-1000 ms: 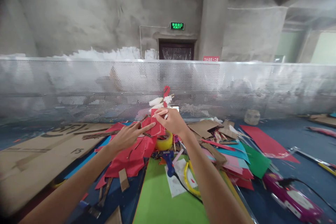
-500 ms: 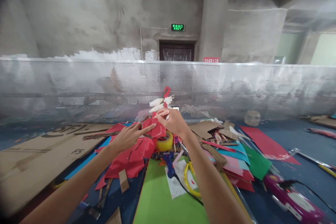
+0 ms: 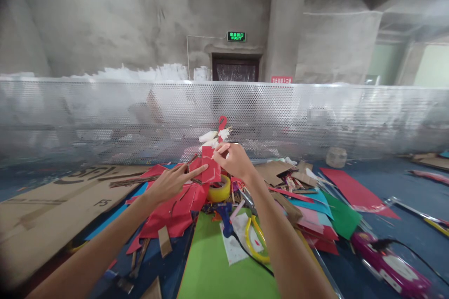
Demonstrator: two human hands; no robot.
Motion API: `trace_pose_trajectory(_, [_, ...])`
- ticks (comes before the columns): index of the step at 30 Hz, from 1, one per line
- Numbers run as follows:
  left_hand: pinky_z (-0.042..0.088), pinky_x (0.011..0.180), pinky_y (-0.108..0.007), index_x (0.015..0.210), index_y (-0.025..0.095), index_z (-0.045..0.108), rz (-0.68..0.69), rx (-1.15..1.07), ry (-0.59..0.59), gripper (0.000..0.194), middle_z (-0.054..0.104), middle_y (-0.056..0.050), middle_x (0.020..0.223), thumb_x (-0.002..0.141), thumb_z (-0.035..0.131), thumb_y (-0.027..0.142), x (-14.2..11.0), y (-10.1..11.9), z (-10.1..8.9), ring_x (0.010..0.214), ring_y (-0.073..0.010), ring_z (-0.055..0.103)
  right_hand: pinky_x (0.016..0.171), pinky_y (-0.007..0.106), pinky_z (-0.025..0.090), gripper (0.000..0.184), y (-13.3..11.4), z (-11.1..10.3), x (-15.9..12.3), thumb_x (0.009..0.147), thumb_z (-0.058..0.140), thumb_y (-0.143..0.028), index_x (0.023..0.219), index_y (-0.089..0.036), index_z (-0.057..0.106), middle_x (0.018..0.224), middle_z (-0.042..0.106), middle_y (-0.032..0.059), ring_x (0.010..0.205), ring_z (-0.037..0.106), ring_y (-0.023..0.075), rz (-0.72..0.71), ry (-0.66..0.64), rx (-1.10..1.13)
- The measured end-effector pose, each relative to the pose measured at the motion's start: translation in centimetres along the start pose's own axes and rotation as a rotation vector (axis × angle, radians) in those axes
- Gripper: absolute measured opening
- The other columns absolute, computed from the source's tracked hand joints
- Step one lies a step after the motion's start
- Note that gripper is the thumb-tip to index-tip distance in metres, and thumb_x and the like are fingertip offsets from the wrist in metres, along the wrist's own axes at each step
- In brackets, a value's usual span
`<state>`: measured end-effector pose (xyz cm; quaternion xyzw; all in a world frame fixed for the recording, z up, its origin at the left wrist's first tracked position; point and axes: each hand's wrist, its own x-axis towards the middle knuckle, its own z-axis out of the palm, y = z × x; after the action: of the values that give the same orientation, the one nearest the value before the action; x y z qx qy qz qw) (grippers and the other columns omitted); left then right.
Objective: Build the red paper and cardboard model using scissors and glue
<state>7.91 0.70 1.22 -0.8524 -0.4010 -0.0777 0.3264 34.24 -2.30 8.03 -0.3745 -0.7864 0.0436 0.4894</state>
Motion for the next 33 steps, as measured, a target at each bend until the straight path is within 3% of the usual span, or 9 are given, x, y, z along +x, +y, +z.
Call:
trace_pose_trajectory(4, [0.048, 0.068, -0.025, 0.163, 0.047, 0.0, -0.003, -0.002, -0.001, 0.094, 0.059, -0.009, 0.116, 0.091, 0.038, -0.001, -0.08, 0.07, -0.23, 0.089, -0.0195, 0.061, 0.071, 0.03, 0.048, 0.02, -0.1, -0.02, 0.07, 0.09, 0.057, -0.027, 0.084, -0.022, 0.076, 0.09, 0.079, 0.0021, 0.076, 0.071, 0.0196, -0.027, -0.021, 0.05])
trace_pose_trajectory(11, [0.046, 0.064, -0.025, 0.163, 0.047, -0.003, 0.001, 0.035, 0.005, 0.093, 0.059, -0.009, 0.116, 0.093, 0.037, 0.0, -0.05, 0.09, -0.1, 0.091, -0.0215, 0.062, 0.068, 0.029, 0.044, 0.02, 0.6, -0.15, -0.04, 0.089, 0.059, -0.025, 0.074, -0.022, 0.071, 0.077, 0.075, 0.0002, 0.068, 0.065, 0.0175, -0.012, -0.006, -0.029])
trace_pose_trajectory(17, [0.047, 0.065, -0.025, 0.162, 0.048, -0.005, -0.004, 0.052, 0.0, 0.096, 0.059, -0.009, 0.12, 0.091, 0.036, -0.002, -0.05, 0.05, -0.13, 0.093, -0.0217, 0.064, 0.07, 0.028, 0.046, 0.02, 0.06, -0.12, 0.06, 0.091, 0.057, -0.027, 0.082, -0.021, 0.075, 0.088, 0.078, 0.0016, 0.074, 0.068, 0.0174, -0.047, -0.05, 0.052])
trace_pose_trajectory(33, [0.052, 0.074, -0.027, 0.162, 0.048, -0.001, -0.024, 0.005, -0.026, 0.093, 0.059, -0.011, 0.131, 0.094, 0.039, 0.001, 0.02, 0.05, 0.01, 0.101, -0.0223, 0.065, 0.07, 0.026, 0.042, 0.018, 0.25, -0.48, 0.01, 0.089, 0.06, -0.024, 0.074, -0.02, 0.069, 0.078, 0.074, -0.0003, 0.069, 0.063, 0.0147, -0.01, -0.046, -0.03])
